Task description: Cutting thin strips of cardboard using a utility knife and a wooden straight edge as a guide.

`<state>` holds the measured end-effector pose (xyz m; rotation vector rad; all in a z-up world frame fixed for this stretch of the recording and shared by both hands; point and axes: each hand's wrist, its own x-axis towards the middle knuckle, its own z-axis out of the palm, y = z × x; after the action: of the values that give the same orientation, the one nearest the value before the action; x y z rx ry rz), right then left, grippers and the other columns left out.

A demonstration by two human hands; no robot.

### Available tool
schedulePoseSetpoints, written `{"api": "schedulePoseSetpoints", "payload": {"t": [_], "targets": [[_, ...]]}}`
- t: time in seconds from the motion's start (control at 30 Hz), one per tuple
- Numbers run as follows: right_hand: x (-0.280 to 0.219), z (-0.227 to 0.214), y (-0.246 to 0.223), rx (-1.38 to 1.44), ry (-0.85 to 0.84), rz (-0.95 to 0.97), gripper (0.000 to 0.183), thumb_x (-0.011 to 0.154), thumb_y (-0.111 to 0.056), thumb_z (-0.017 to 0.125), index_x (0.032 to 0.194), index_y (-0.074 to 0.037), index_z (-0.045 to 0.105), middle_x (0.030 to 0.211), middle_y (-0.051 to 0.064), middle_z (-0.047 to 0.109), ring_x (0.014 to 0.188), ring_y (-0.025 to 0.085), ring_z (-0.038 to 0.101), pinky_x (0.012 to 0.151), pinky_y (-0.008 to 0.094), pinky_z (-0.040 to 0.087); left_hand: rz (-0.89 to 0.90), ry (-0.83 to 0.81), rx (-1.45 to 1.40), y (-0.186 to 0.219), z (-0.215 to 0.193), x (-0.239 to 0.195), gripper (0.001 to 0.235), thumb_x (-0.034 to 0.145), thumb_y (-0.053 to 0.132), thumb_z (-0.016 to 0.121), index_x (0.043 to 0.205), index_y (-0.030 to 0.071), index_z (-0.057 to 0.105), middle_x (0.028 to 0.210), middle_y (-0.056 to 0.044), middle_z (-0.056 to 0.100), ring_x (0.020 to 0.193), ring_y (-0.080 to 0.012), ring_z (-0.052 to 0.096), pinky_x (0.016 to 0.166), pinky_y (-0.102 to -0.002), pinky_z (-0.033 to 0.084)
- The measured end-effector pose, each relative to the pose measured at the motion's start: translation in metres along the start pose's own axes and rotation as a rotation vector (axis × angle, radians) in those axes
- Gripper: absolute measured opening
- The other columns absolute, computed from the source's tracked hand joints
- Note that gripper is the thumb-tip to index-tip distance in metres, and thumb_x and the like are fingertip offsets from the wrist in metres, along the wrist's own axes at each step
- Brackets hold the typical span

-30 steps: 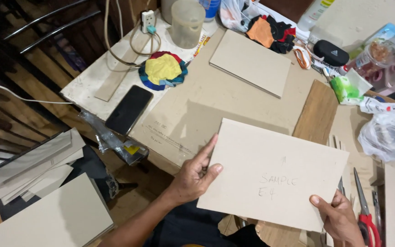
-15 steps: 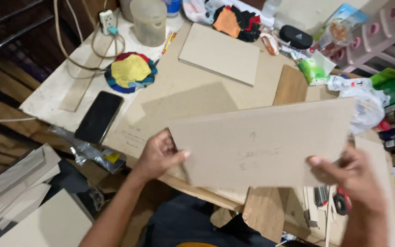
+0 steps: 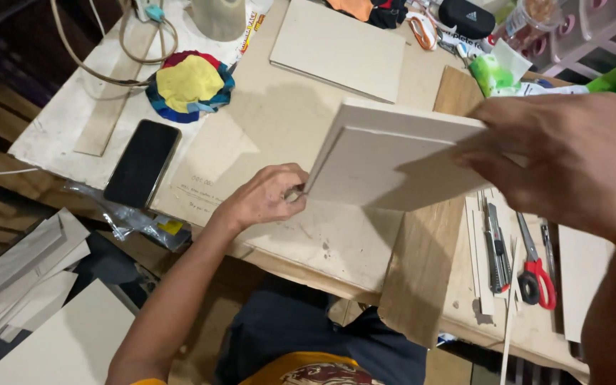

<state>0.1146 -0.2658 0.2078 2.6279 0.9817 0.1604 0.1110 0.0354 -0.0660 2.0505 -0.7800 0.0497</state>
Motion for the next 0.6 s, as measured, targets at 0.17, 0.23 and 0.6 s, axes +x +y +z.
{"api": "schedulePoseSetpoints", "payload": {"t": [0.17,0.23,0.6], "targets": [[0.015,-0.003,-0.005,0.021,-0.035,0.046,0.018,0.097,-0.047,0.07,0.101,-0.029,0.068,0.077,-0.008,0.074,0.066,0.017,0.07,0.045,0.038,0.052,-0.325,-0.11,-0.005,0.001,0.0,0.002,0.025,0.095,0.025,0.072,0.086,0.007,0.057,0.08,-0.006,0.06,0.071,-0.0194,0.062,0.059,-0.033,0.049],[0.018,0.001,-0.006,-0.02,-0.018,0.086,0.025,0.097,-0.054,0.069,0.1,-0.03,0.064,0.076,-0.007,0.07,0.075,0.022,0.07,0.053,0.044,0.049,-0.343,-0.128,0.107,-0.014,0.007,0.0,0.038,0.099,0.032,0.073,0.082,0.008,0.049,0.074,-0.005,0.048,0.068,-0.0211,0.051,0.057,-0.037,0.041],[0.027,-0.004,0.001,0.135,-0.124,-0.009,0.022,0.096,-0.036,0.072,0.098,-0.017,0.062,0.07,0.0,0.071,0.062,0.018,0.067,0.053,0.036,0.058,-0.321,-0.053,0.151,-0.038,0.017,-0.006,0.055,0.094,0.03,0.08,0.064,0.011,0.038,0.07,-0.003,0.048,0.063,-0.017,0.046,0.053,-0.036,0.037]]}}
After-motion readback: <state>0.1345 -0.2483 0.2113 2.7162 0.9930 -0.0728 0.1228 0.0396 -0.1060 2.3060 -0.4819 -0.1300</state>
